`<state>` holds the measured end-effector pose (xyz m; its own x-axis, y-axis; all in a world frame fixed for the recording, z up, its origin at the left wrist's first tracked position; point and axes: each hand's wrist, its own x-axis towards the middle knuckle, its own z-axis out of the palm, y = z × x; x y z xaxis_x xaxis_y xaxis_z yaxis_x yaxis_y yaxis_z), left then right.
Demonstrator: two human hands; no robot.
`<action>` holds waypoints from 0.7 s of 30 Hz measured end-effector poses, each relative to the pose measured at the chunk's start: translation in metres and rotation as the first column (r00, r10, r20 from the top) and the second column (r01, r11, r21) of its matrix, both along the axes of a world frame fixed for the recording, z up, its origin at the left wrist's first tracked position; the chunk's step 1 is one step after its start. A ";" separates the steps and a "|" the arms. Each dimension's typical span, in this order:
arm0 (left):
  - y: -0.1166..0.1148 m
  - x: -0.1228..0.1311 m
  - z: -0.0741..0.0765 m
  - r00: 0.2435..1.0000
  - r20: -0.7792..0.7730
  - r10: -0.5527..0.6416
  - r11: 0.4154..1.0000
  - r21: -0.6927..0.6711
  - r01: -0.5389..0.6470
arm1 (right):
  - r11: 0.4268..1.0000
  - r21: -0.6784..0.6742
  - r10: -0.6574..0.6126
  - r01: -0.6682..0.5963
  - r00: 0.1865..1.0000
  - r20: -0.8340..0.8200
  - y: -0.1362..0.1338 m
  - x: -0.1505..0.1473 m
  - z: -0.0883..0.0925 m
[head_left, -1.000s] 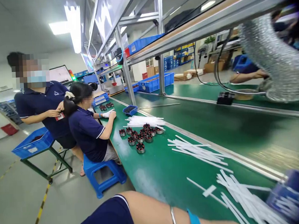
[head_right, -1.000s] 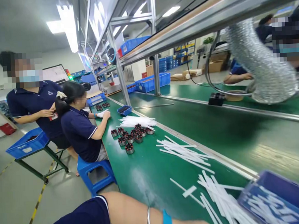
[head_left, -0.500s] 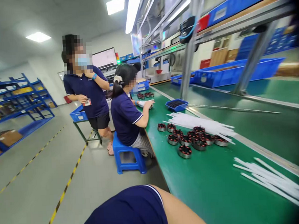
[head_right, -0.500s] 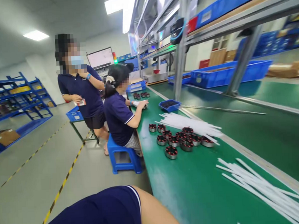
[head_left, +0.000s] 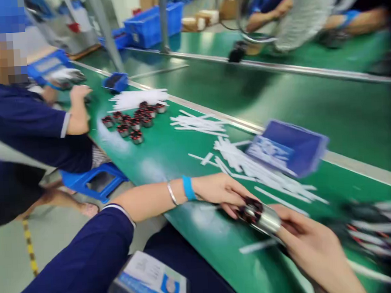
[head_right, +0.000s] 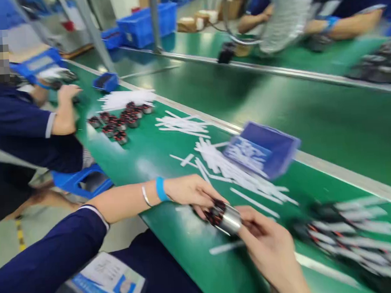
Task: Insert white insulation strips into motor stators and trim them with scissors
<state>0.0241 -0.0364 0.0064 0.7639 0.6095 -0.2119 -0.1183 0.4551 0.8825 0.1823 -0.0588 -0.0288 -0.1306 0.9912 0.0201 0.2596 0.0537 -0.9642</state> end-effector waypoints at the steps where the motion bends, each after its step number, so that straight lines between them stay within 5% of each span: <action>1: 0.019 -0.010 -0.002 1.000 0.009 -0.018 0.999 -0.028 0.018 | 0.998 -0.019 -0.060 0.059 0.997 -0.041 -0.003 0.002 -0.001; 5: 0.063 -0.033 -0.021 0.991 -0.102 -0.081 0.992 -0.106 0.071 | 0.992 -0.071 -0.116 0.108 0.987 -0.115 0.003 -0.002 0.001; 8: 0.062 -0.040 -0.027 0.983 -0.149 -0.110 0.988 -0.124 0.092 | 0.992 -0.121 -0.068 0.046 0.981 -0.184 0.007 -0.005 0.005; 12: 0.064 -0.047 -0.018 0.990 -0.114 -0.080 0.994 -0.077 0.072 | 0.990 -0.139 -0.046 0.005 0.953 -0.299 0.008 0.000 0.004; 16: 0.079 -0.059 -0.002 0.981 -0.027 0.193 0.981 -0.004 -0.193 | 0.958 0.136 -0.274 0.253 0.947 0.170 0.015 0.013 -0.004; 19: 0.088 -0.066 0.005 0.963 -0.030 0.269 0.962 -0.035 -0.270 | 0.908 0.384 -0.376 0.167 0.728 0.573 0.023 0.017 -0.010; 21: 0.090 -0.067 0.007 0.965 -0.041 0.258 0.962 -0.077 -0.261 | 0.902 0.426 -0.360 0.067 0.661 0.658 0.029 0.012 -0.012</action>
<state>-0.0431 0.0539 0.0129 0.5744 0.7658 -0.2893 -0.2156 0.4824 0.8490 0.1943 -0.0301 -0.0403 -0.0346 0.9367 0.3483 0.8958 0.1836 -0.4047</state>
